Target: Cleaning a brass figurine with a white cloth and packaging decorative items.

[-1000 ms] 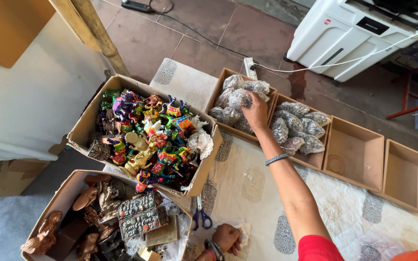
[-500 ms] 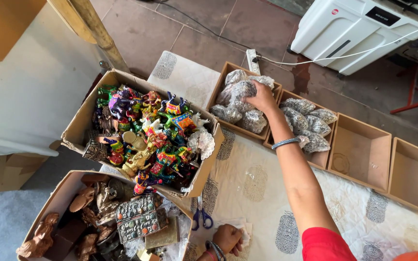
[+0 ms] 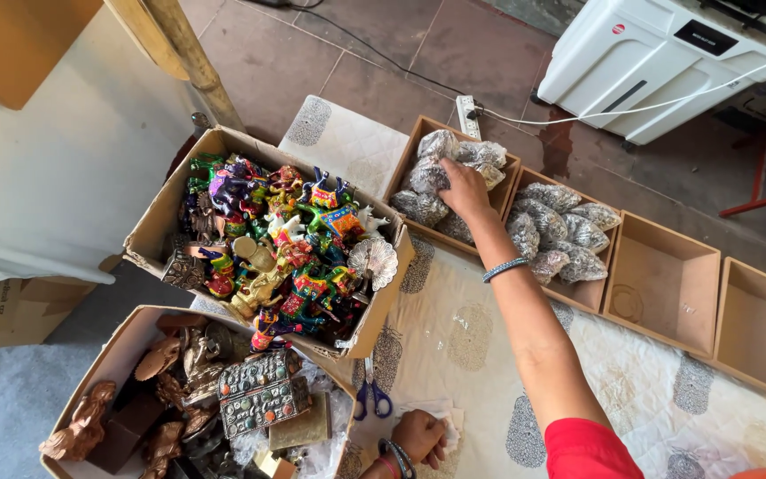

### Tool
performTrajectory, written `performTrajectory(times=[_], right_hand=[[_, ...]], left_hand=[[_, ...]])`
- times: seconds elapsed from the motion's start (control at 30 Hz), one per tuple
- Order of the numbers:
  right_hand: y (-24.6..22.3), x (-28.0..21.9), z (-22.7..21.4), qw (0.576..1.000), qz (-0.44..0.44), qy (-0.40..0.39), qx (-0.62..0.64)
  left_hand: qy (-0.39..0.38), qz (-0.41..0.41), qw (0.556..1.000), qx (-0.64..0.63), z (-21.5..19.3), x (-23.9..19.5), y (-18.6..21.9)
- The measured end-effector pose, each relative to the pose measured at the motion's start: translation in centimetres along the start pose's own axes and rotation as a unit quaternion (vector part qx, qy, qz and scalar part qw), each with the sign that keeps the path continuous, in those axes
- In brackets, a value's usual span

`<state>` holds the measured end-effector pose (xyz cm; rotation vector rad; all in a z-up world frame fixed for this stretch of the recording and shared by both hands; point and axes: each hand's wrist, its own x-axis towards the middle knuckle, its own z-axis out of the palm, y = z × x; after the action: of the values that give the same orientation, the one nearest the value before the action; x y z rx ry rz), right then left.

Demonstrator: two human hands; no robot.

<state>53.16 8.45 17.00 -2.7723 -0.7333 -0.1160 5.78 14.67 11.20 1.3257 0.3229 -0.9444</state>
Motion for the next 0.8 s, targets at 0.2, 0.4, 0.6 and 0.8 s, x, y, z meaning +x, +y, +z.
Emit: performTrajectory(times=[0.2, 0.4, 0.6, 0.8], right_hand=[[-2.7, 1.6, -2.9, 0.984, 0.046, -0.150, -0.081], [-4.8, 0.9, -3.9, 0.975, 0.082, -0.179, -0.101], [-2.6, -0.8, -3.2, 0.995, -0.067, 0.041, 0.065], [-1.9, -7.8, -5.0, 0.937, 0.134, 0.159, 0.280]], left_hand=[[-0.001, -0.012, 1.000, -0.011, -0.1, 0.3, -0.2], [0.003, 0.001, 1.000, -0.001, 0.1, -0.1, 0.1], [0.005, 0.005, 1.000, -0.010, 0.1, 0.3, -0.3], [0.000, 0.011, 1.000, -0.015, 0.1, 0.8, -1.0]])
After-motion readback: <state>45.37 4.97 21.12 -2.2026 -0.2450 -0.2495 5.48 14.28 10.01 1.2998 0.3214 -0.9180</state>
